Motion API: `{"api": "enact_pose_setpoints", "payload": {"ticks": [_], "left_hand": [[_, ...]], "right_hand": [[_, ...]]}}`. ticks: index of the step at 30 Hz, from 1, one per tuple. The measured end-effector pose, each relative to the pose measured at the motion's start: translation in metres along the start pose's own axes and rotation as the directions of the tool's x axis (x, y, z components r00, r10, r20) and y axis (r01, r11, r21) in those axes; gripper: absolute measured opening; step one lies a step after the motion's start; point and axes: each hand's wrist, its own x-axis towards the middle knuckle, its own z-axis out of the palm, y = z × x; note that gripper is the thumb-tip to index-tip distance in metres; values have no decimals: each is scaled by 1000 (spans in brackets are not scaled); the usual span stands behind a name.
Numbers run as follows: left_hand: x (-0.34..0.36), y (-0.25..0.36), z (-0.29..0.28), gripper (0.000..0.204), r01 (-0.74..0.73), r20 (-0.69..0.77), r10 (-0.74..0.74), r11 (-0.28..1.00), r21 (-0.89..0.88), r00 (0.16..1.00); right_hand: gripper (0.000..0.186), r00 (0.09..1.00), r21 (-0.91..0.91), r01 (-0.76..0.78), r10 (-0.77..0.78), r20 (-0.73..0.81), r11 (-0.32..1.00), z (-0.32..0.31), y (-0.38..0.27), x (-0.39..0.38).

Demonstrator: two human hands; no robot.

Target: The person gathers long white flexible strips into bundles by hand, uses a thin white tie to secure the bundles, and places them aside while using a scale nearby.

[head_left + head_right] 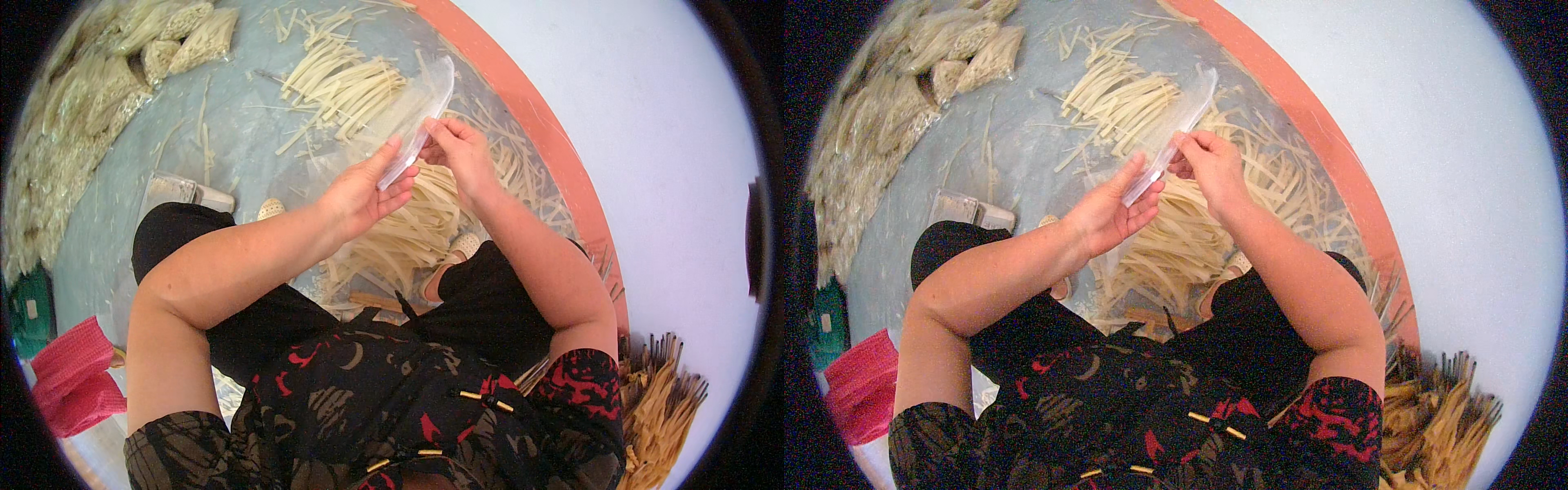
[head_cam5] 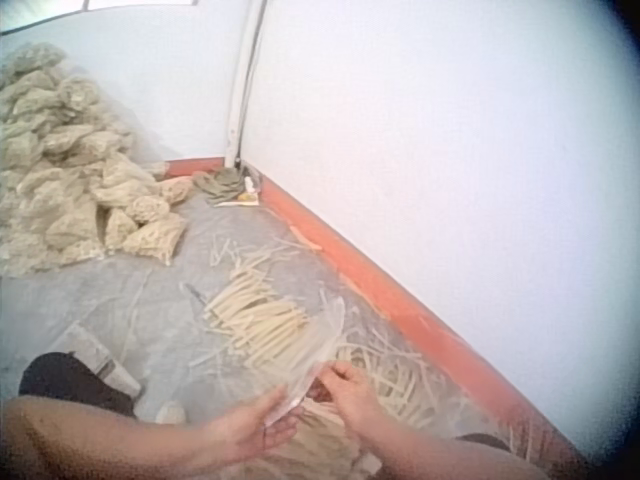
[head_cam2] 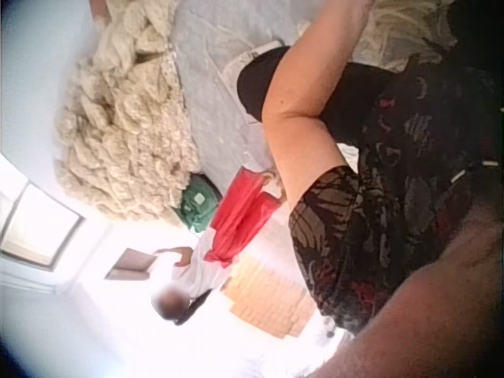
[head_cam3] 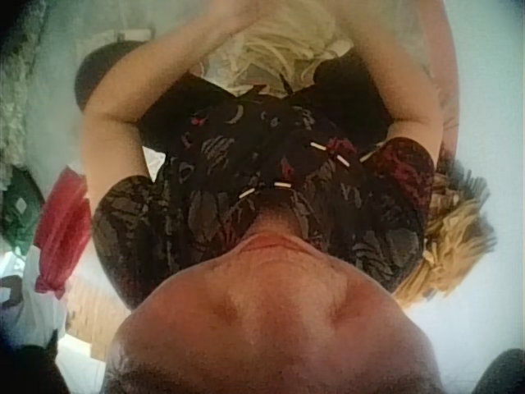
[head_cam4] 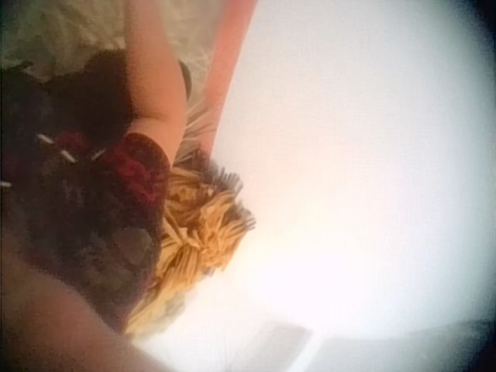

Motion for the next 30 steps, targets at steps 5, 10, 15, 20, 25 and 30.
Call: {"api": "enact_pose_setpoints", "payload": {"ticks": [5,10,15,20,25,30], "left_hand": [[-2,3,5,28,-6,-9,6,996,91,1000],[0,6,4,22,-4,75,-8,988,153,997],[3,3,0,20,44,64,-55,984,172,996],[4,3,-7,18,18,34,-22,995,93,999],[7,4,-12,18,30,95,-35,998,54,995],[7,2,-12,18,18,43,-20,998,53,999]], "right_hand": [[27,990,-195,140,-142,4,971,0,-5,-2],[27,977,-199,171,-191,-90,965,-12,-10,5],[23,969,-205,142,-178,-170,968,-24,-20,11],[20,978,13,-98,94,188,995,-18,-15,1],[21,965,-25,-122,124,229,992,-12,-9,-4],[16,942,-10,-203,198,270,979,-12,-8,-6]]}}
